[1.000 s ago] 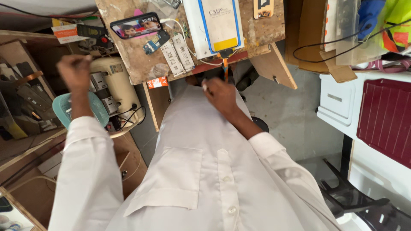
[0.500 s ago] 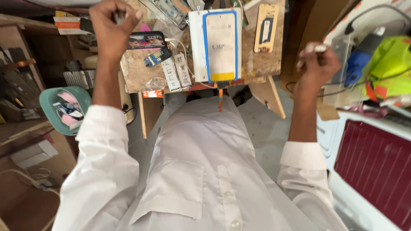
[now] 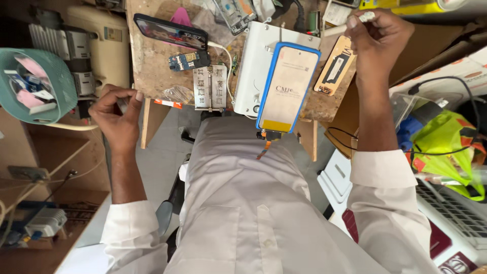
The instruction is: The person handles a small green circular object and a white adhesive strip, then picks up a broken smartphone screen and places it onto a blue and white repair fixture on the workbench. The person manipulates the screen and fixture while other electronic components remain on the cluttered table.
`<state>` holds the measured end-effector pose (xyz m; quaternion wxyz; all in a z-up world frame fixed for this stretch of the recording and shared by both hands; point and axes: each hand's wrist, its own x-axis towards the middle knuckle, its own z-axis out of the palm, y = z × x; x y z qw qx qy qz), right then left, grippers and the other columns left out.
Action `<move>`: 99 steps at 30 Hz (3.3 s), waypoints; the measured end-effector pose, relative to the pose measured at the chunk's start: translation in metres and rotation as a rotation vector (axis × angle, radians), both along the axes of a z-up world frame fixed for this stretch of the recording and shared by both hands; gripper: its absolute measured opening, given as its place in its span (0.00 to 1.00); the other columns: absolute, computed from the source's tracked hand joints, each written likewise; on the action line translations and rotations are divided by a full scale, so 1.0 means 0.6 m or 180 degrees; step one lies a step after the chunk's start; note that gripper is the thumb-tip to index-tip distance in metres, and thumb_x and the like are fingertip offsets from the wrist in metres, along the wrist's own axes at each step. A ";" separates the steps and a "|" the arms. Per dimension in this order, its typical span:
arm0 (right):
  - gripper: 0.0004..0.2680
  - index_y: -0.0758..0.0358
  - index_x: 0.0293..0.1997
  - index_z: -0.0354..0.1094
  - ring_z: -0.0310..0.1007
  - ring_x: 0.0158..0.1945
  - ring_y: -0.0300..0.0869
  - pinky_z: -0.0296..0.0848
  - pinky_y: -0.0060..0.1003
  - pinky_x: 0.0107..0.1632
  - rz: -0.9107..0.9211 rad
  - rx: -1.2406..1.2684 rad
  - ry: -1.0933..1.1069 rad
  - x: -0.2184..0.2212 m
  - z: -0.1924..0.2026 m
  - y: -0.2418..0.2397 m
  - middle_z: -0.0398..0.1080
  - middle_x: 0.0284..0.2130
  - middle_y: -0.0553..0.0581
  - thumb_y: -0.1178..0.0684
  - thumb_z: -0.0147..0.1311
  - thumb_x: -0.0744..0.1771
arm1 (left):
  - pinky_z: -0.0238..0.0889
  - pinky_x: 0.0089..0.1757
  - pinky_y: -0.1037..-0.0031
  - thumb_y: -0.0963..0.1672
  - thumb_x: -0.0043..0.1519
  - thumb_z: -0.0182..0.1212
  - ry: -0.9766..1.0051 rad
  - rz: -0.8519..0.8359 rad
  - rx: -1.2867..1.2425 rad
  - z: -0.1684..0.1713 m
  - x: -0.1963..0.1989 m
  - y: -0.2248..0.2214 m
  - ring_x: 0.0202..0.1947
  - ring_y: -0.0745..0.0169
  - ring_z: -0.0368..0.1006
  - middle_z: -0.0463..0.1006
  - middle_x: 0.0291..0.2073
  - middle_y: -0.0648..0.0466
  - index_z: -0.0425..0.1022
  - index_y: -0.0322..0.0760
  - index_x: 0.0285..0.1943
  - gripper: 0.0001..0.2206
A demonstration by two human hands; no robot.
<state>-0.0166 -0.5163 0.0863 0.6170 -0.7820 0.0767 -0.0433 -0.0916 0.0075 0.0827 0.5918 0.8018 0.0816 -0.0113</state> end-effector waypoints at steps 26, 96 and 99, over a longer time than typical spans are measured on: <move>0.03 0.75 0.47 0.75 0.69 0.30 0.33 0.63 0.25 0.33 -0.0016 0.0092 0.0051 -0.008 -0.019 -0.027 0.75 0.35 0.57 0.65 0.66 0.74 | 0.58 0.39 0.82 0.35 0.65 0.71 0.0293 -0.0083 0.0080 0.013 -0.018 -0.029 0.35 0.73 0.65 0.74 0.36 0.56 0.80 0.28 0.43 0.04; 0.04 0.65 0.34 0.69 0.58 0.26 0.30 0.56 0.26 0.29 -0.2164 0.0620 0.0859 -0.576 -0.032 0.134 0.66 0.26 0.47 0.61 0.57 0.69 | 0.54 0.37 0.80 0.34 0.60 0.66 0.0501 -0.2021 0.0055 -0.016 0.062 -0.064 0.34 0.72 0.60 0.70 0.33 0.61 0.84 0.39 0.52 0.14; 0.04 0.66 0.33 0.71 0.60 0.24 0.31 0.58 0.27 0.29 -0.2479 0.0338 0.1282 -0.641 -0.007 0.150 0.69 0.25 0.49 0.61 0.58 0.68 | 0.53 0.36 0.79 0.35 0.60 0.69 0.0322 -0.2293 0.0040 -0.026 0.076 -0.105 0.33 0.71 0.60 0.70 0.32 0.60 0.85 0.39 0.51 0.12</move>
